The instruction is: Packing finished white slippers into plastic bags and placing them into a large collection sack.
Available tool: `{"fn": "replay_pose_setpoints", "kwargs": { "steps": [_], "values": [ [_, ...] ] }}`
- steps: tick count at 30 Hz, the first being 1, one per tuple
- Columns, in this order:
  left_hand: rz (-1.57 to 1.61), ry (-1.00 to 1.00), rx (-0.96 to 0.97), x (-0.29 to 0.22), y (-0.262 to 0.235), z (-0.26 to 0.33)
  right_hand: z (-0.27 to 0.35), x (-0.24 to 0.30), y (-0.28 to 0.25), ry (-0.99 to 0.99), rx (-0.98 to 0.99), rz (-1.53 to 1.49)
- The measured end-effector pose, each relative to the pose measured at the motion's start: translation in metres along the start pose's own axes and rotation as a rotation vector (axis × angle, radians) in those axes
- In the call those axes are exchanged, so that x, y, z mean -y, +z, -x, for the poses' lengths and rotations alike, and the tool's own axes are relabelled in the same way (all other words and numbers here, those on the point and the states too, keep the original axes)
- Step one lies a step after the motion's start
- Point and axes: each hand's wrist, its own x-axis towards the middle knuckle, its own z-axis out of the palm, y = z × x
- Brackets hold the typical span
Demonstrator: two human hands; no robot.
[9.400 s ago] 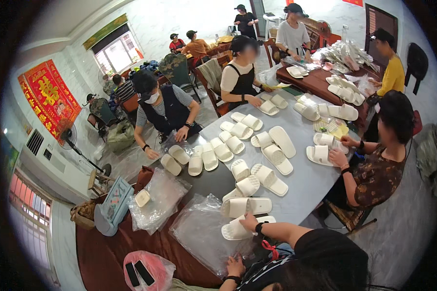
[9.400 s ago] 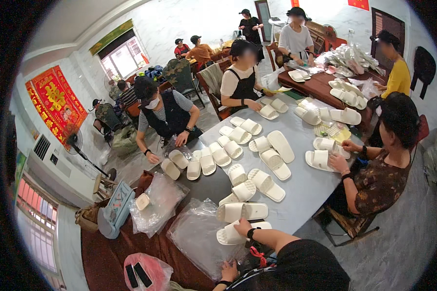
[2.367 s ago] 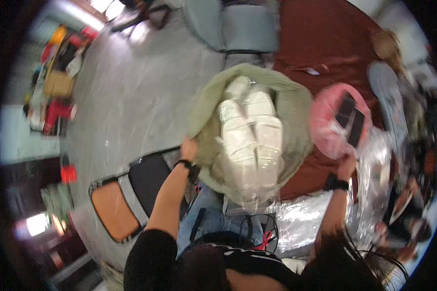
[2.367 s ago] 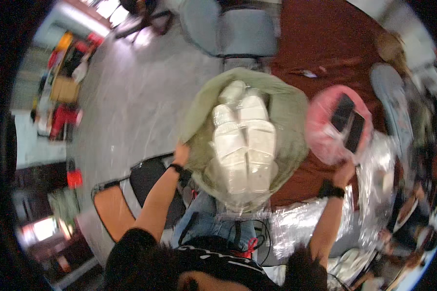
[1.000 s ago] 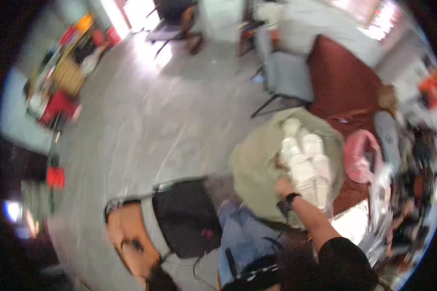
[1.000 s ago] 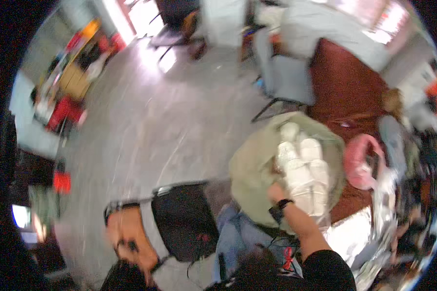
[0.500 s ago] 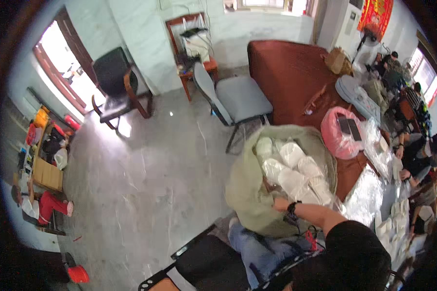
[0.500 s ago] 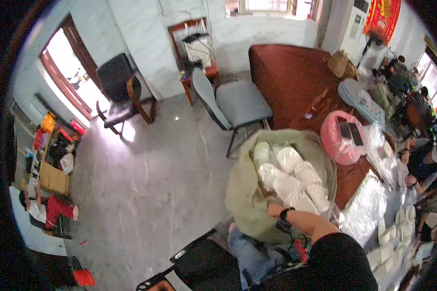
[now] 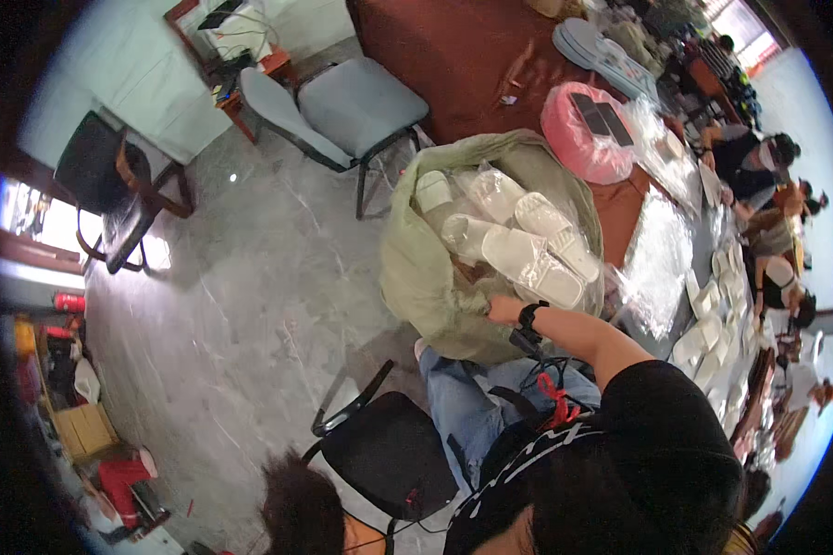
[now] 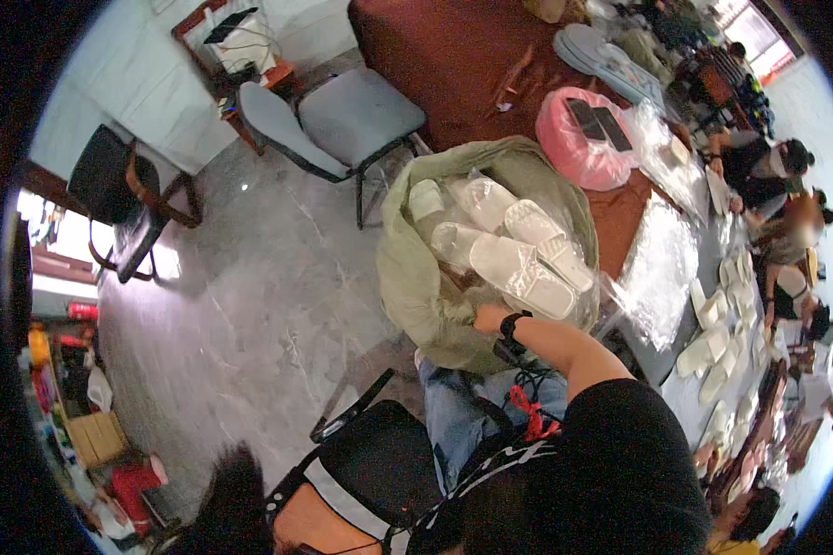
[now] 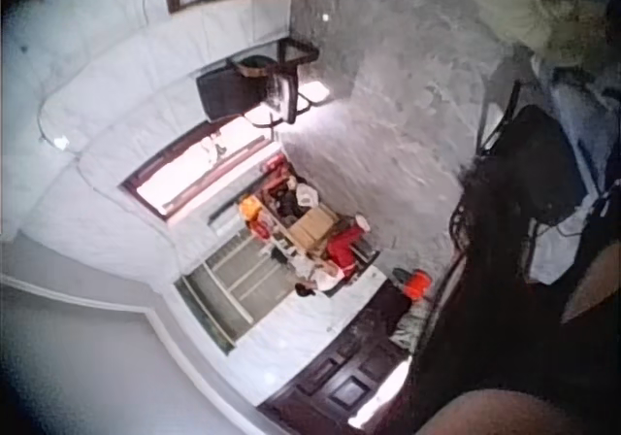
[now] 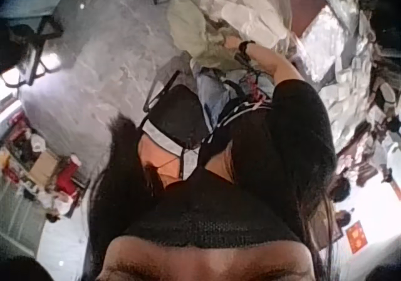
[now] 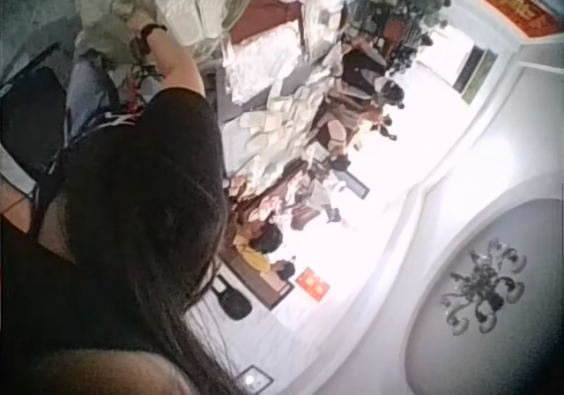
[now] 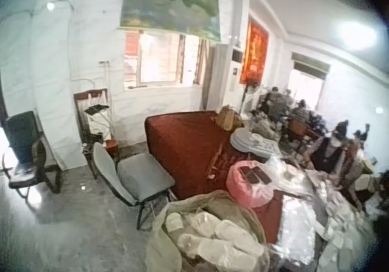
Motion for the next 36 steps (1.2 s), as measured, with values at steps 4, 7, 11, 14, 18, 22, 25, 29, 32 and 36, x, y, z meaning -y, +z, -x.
{"fn": "replay_pose_setpoints", "kwargs": {
  "steps": [4, 7, 11, 14, 18, 22, 25, 29, 32, 36],
  "values": [
    [-0.08, 0.043, 0.055, -0.017, 0.016, -0.036, 0.018, 0.031, -0.005, 0.038, -0.054, 0.019],
    [-0.152, 0.071, 0.143, -0.031, 0.049, -0.061, 0.03, 0.041, -0.004, 0.044, -0.093, -0.054],
    [-0.237, 0.115, 0.238, -0.045, 0.095, -0.083, 0.057, 0.061, -0.007, 0.113, -0.321, -0.19],
    [-0.308, 0.172, 0.322, -0.064, 0.148, -0.103, 0.079, 0.058, -0.001, -0.008, -0.649, -0.044],
    [-0.771, 0.784, 0.733, -0.066, 0.238, -0.135, 0.084, 0.103, -0.004, -0.146, -0.563, -0.127],
    [-0.836, 0.934, 1.152, -0.016, 0.461, -0.004, 0.112, 0.138, 0.003, -0.431, -0.191, -0.127],
    [-1.49, 1.013, 0.924, 0.006, 0.53, 0.106, 0.14, 0.117, 0.017, -0.551, -0.2, -0.23],
    [-1.859, 1.254, 0.246, 0.021, 0.573, 0.075, 0.169, 0.1, 0.021, -0.457, -0.178, -0.397],
    [-1.731, 1.084, 0.319, 0.009, 0.583, -0.008, 0.179, 0.079, 0.025, -0.31, -0.079, -0.503],
    [-1.885, 1.281, 0.526, -0.006, 0.581, -0.066, 0.192, 0.006, 0.088, -0.038, -0.216, -0.971]
  ]
}}
